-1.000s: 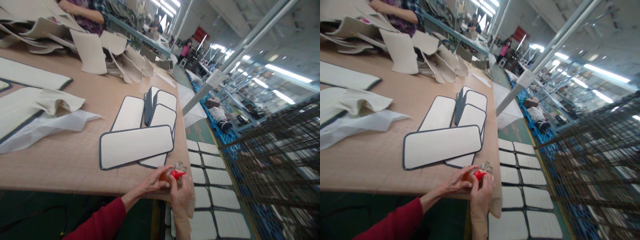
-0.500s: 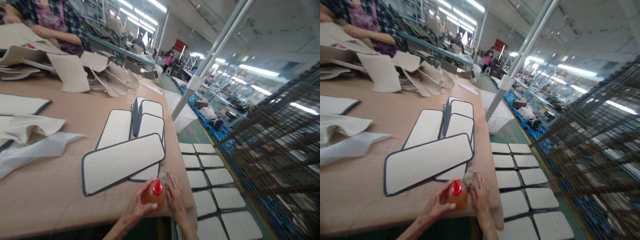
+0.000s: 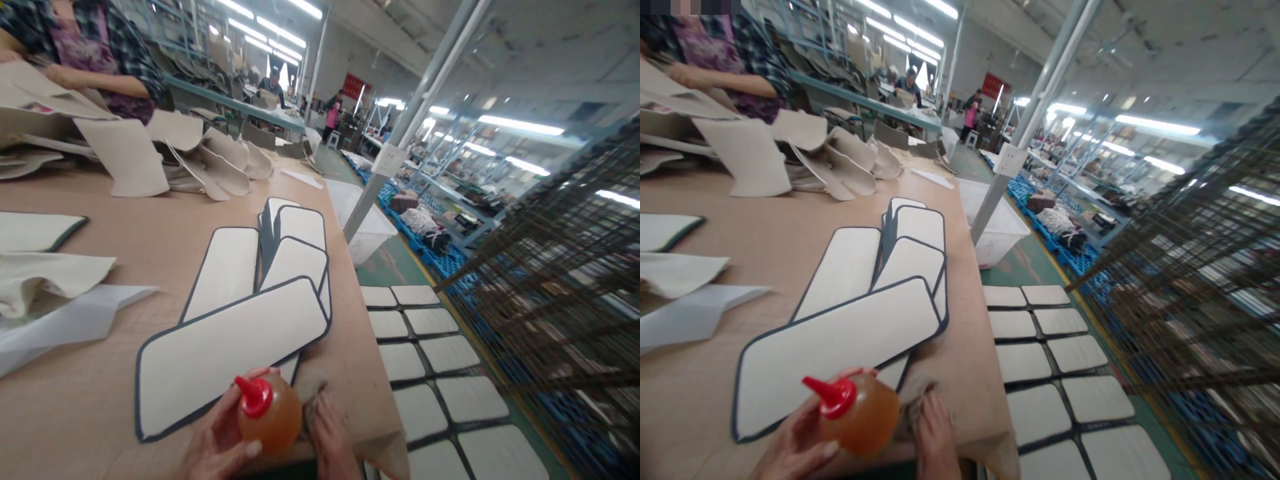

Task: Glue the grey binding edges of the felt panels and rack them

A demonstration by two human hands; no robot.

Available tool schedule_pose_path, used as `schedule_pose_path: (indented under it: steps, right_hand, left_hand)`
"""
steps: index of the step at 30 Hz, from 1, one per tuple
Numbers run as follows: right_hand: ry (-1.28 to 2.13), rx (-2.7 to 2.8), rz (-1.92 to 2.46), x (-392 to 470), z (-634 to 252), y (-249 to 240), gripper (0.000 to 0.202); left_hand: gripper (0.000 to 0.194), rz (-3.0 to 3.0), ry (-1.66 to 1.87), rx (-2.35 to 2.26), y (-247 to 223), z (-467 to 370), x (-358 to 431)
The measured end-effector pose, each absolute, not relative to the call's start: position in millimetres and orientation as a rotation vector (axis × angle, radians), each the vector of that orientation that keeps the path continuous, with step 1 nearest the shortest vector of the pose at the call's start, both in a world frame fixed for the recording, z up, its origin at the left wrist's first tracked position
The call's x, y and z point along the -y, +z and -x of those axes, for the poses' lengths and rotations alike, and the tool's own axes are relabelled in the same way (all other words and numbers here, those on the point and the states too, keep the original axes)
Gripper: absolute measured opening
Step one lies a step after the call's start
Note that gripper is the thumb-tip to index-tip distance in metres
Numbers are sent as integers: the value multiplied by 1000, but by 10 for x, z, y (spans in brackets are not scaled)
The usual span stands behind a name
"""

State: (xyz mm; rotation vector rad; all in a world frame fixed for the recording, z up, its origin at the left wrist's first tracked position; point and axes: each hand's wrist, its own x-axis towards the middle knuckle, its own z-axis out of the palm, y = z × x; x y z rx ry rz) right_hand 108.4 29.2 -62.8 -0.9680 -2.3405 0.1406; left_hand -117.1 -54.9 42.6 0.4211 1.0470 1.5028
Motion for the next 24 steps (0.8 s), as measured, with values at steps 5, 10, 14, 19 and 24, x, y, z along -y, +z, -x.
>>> schedule_pose_path:
  steps: [5,10,14,19,24]
  right_hand:
    - [95,2260,1072,-726,-1442,-332,33]
    - [173,2261,1120,-554,-1044,-375,19]
    - [234,2241,1206,-617,-960,-335,17]
    - [201,2186,1338,-1282,-1062,-193,31]
    - [151,2300,1149,-562,-697,-285,23]
  left_hand:
    - [71,-462,1526,-1095,421,1272,525]
    - [67,-461,1538,-1075,249,1263,461]
    - [68,-472,1509,-1086,261,1305,461]
    - [71,-438,1516,-1115,367,1357,574]
    - [69,-382,1498,-1105,360,1368,628]
